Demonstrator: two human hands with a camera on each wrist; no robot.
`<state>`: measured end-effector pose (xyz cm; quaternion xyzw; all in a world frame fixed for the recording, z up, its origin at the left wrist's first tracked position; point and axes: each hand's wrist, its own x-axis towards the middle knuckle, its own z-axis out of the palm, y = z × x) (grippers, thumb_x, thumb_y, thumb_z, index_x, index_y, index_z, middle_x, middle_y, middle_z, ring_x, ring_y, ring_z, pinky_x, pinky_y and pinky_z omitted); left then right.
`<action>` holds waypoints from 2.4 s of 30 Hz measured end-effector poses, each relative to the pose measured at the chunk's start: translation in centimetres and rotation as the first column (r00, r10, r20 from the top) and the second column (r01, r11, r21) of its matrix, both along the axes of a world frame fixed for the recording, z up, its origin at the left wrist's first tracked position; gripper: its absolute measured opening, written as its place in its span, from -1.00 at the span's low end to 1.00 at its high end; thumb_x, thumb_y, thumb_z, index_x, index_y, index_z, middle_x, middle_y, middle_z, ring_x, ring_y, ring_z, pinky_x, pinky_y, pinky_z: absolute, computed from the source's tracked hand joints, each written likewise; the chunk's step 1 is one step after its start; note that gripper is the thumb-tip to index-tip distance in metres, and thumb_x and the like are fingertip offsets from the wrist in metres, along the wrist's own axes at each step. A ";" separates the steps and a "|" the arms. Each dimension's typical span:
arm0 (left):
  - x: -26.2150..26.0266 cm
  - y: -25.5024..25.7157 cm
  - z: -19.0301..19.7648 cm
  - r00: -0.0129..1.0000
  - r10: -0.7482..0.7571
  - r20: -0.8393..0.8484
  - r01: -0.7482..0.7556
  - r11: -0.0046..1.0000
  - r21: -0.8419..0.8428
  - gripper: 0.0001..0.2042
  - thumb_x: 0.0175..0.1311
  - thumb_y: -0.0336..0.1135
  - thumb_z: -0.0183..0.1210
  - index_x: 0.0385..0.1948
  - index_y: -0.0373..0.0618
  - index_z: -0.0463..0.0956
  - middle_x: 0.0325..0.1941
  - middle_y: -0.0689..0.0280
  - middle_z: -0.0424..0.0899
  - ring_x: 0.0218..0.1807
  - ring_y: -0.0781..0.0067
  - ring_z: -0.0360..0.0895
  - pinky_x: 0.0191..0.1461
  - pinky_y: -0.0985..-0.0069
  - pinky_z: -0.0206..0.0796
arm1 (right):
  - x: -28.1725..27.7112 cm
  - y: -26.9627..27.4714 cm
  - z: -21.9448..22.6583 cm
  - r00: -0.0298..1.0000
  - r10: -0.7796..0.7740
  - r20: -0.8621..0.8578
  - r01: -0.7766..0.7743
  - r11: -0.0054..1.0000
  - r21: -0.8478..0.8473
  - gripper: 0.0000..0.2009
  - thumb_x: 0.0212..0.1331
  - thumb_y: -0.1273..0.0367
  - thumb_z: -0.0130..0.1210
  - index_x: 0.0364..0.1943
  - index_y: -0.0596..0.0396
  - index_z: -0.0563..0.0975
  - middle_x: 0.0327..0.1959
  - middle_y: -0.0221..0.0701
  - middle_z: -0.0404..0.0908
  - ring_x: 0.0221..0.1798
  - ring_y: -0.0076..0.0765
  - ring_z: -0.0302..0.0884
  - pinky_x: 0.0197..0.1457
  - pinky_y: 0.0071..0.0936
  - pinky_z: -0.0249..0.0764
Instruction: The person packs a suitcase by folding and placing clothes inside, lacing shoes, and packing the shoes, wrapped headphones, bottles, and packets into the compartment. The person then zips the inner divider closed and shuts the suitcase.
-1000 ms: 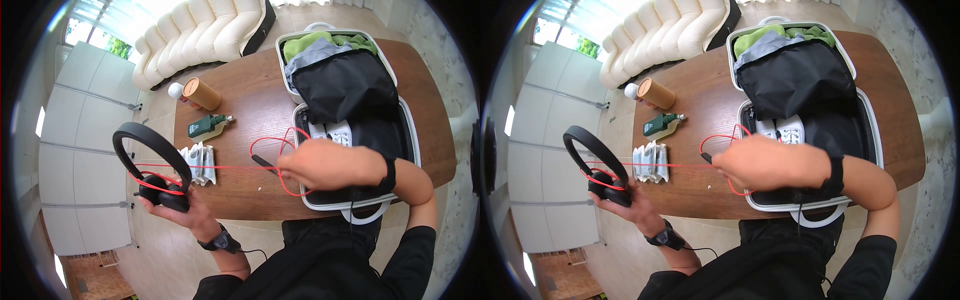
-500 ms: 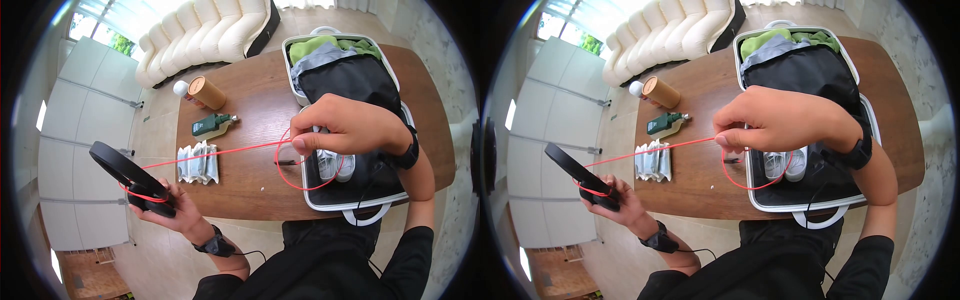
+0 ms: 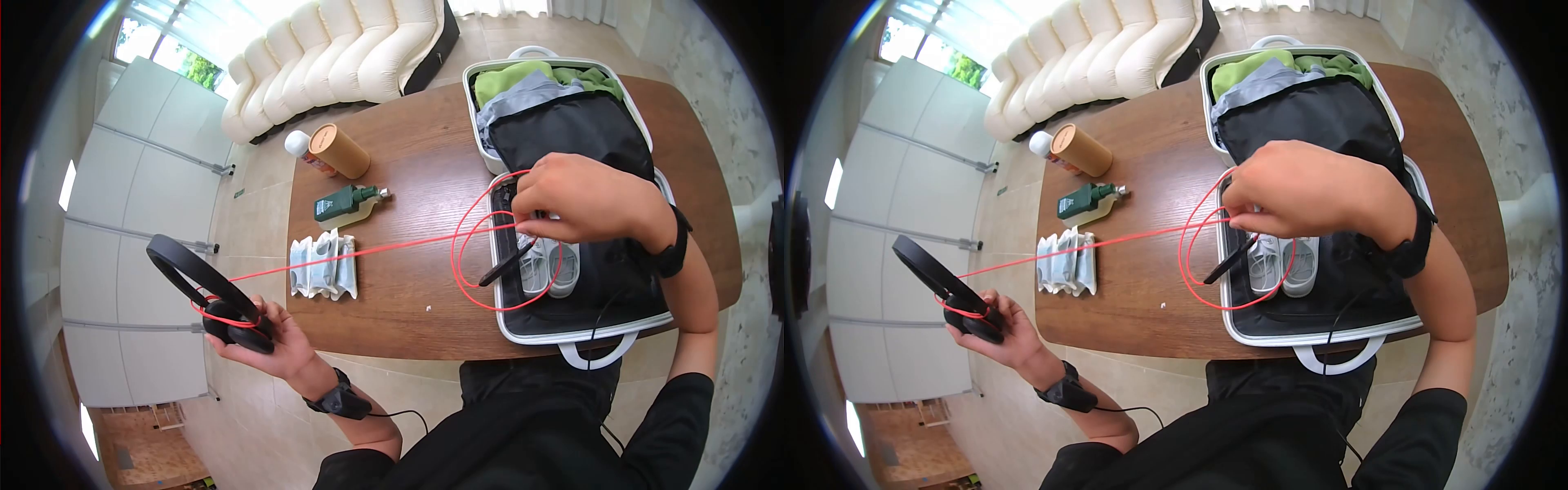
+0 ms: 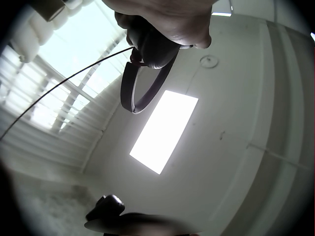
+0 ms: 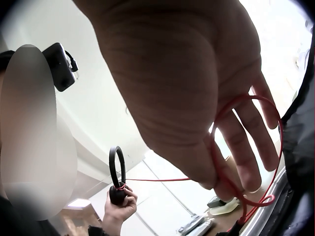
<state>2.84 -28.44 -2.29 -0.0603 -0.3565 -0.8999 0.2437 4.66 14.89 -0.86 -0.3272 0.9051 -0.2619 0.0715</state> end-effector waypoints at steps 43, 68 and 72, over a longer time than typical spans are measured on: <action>-2.1 5.3 -2.0 0.904 0.333 0.269 -0.247 0.919 -0.308 -0.42 0.44 0.40 0.04 -0.01 0.02 0.47 -0.25 0.41 0.56 -0.34 0.63 0.53 -0.44 0.67 0.30 | 4.4 3.1 0.3 0.929 -0.370 -0.004 0.327 0.828 -0.456 -0.93 0.29 0.58 0.12 -0.30 0.22 0.45 -0.27 -0.38 0.63 -0.30 -0.57 0.53 -0.20 -0.55 0.50; -2.1 3.6 -3.3 0.934 0.269 0.234 -0.158 0.901 -0.405 -0.40 0.45 0.43 -0.02 -0.01 0.01 0.47 -0.27 0.39 0.57 -0.37 0.61 0.57 -0.50 0.66 0.32 | 4.6 2.4 0.1 0.838 -0.537 0.093 0.535 0.778 -0.329 -0.77 0.55 0.32 0.03 -0.27 0.20 0.45 -0.38 -0.38 0.45 -0.43 -0.46 0.58 -0.39 -0.45 0.52; -1.9 4.3 -3.0 0.919 0.303 0.254 -0.182 0.894 -0.409 -0.39 0.45 0.43 -0.03 0.00 0.00 0.47 -0.27 0.38 0.57 -0.36 0.59 0.57 -0.49 0.66 0.33 | 4.7 1.9 0.1 0.793 -0.572 0.208 0.592 0.646 -0.481 -0.78 0.55 0.34 0.03 -0.24 0.22 0.48 -0.26 -0.38 0.49 -0.33 -0.47 0.59 -0.25 -0.43 0.54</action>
